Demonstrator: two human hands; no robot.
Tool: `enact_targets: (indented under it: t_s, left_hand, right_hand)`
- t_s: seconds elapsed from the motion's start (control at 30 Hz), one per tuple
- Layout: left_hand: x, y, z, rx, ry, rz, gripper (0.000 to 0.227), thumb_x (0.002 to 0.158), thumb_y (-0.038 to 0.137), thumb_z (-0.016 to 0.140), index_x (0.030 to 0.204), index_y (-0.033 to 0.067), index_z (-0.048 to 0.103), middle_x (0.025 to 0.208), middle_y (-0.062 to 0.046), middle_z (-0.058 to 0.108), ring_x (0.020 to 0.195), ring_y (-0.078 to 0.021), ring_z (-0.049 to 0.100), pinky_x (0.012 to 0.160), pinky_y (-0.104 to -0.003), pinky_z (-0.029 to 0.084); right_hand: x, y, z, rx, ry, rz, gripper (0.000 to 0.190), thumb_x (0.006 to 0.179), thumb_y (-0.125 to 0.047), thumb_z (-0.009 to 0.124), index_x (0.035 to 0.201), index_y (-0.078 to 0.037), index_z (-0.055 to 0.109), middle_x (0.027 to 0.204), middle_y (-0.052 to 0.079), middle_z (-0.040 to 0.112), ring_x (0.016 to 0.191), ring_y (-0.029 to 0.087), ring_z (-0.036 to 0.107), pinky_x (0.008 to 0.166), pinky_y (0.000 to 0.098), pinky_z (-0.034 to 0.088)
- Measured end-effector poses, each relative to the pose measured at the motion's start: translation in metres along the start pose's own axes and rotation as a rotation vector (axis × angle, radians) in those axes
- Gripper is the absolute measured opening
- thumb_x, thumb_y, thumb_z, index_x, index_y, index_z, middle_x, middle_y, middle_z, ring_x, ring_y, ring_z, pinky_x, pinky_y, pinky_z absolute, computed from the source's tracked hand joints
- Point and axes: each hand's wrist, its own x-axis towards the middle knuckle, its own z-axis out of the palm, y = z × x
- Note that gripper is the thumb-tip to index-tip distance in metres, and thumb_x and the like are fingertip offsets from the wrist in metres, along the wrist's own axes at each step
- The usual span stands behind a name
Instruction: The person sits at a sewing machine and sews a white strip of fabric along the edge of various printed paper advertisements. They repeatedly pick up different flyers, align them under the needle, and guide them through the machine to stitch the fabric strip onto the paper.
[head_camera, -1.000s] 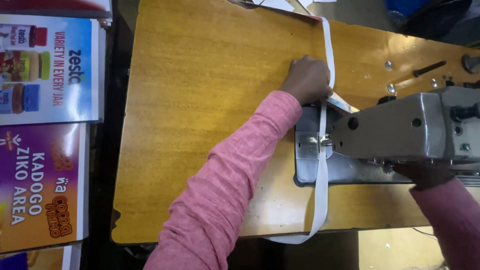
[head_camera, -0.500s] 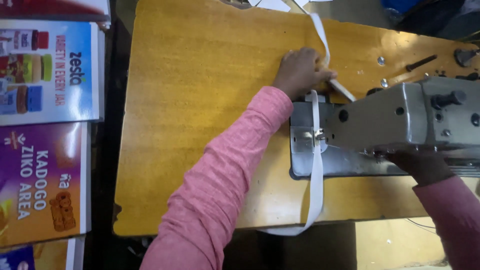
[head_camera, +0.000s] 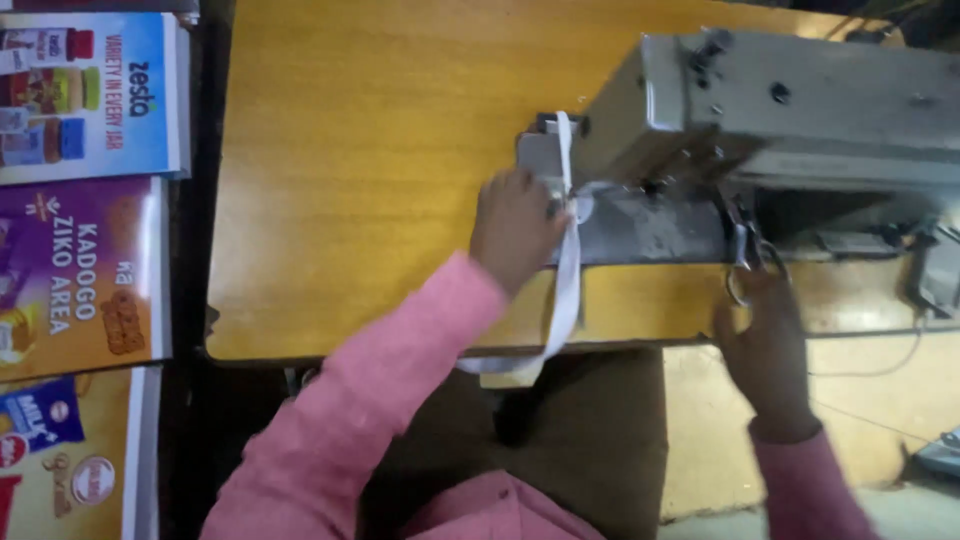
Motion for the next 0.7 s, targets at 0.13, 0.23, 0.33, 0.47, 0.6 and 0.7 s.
enact_targets:
  t_s: [0.13,0.23,0.33,0.47,0.6,0.7]
  left_hand:
    - [-0.139,0.079,-0.054,-0.218,-0.101,0.060,0.048,0.098,0.051,0.068,0.091,0.0027,0.070,0.088,-0.018,0.063,0.088,-0.0420,0.065,0.082,-0.054,0.048]
    - [-0.226,0.091,-0.052,-0.247,-0.015,-0.136,0.042,0.102,0.048,0.070,0.074,0.0172,0.062,0.076,-0.006,0.057,0.078,-0.0326,0.062,0.078,-0.047,0.047]
    - [-0.262,0.055,-0.025,0.140,-0.093,-0.439,0.055,0.084,0.047,0.085,0.116,0.0085,0.061,0.115,-0.020,0.063,0.107,-0.0423,0.062,0.089,-0.056,0.050]
    - [-0.283,0.020,0.024,0.126,-0.148,-0.372,0.059,0.097,0.053,0.072,0.123,0.0007,0.065,0.114,-0.024,0.067,0.107,-0.0416,0.066,0.097,-0.055,0.048]
    - [-0.263,0.081,-0.005,-0.239,-0.453,-0.229,0.022,0.106,0.030,0.056,0.111,0.0125,0.068,0.085,-0.015,0.075,0.084,-0.0399,0.075,0.075,-0.052,0.057]
    - [-0.262,0.137,-0.038,-0.750,-0.616,-0.381,0.024,0.108,0.034,0.054,0.096,0.0172,0.067,0.079,-0.007,0.070,0.081,-0.0267,0.069,0.075,-0.042,0.057]
  right_hand:
    - [-0.041,-0.079,0.008,0.354,-0.244,0.488,0.042,0.104,-0.040,0.068,0.142,-0.023,0.066,0.116,0.014,0.078,0.111,0.039,0.073,0.093,0.0520,0.058]
    - [-0.047,-0.127,0.006,0.498,-0.348,0.421,0.037,0.102,-0.039,0.070,0.137,-0.028,0.071,0.107,0.009,0.084,0.104,0.036,0.079,0.091,0.0505,0.063]
    - [-0.059,-0.152,0.003,0.542,-0.460,0.517,0.036,0.105,-0.045,0.065,0.137,-0.028,0.069,0.115,0.006,0.082,0.111,0.027,0.078,0.096,0.0461,0.061]
    - [-0.061,-0.161,-0.002,0.617,-0.591,0.500,0.041,0.106,-0.046,0.063,0.142,-0.028,0.064,0.120,0.010,0.081,0.114,0.033,0.077,0.098,0.0508,0.060]
    - [-0.070,-0.156,0.013,1.004,-0.492,0.496,0.048,0.107,-0.029,0.061,0.151,-0.011,0.054,0.116,0.014,0.077,0.094,0.024,0.072,0.090,0.0425,0.057]
    - [-0.063,-0.165,0.018,1.373,-0.409,0.572,0.052,0.108,-0.017,0.053,0.156,-0.002,0.041,0.117,0.021,0.072,0.090,0.023,0.071,0.083,0.0352,0.060]
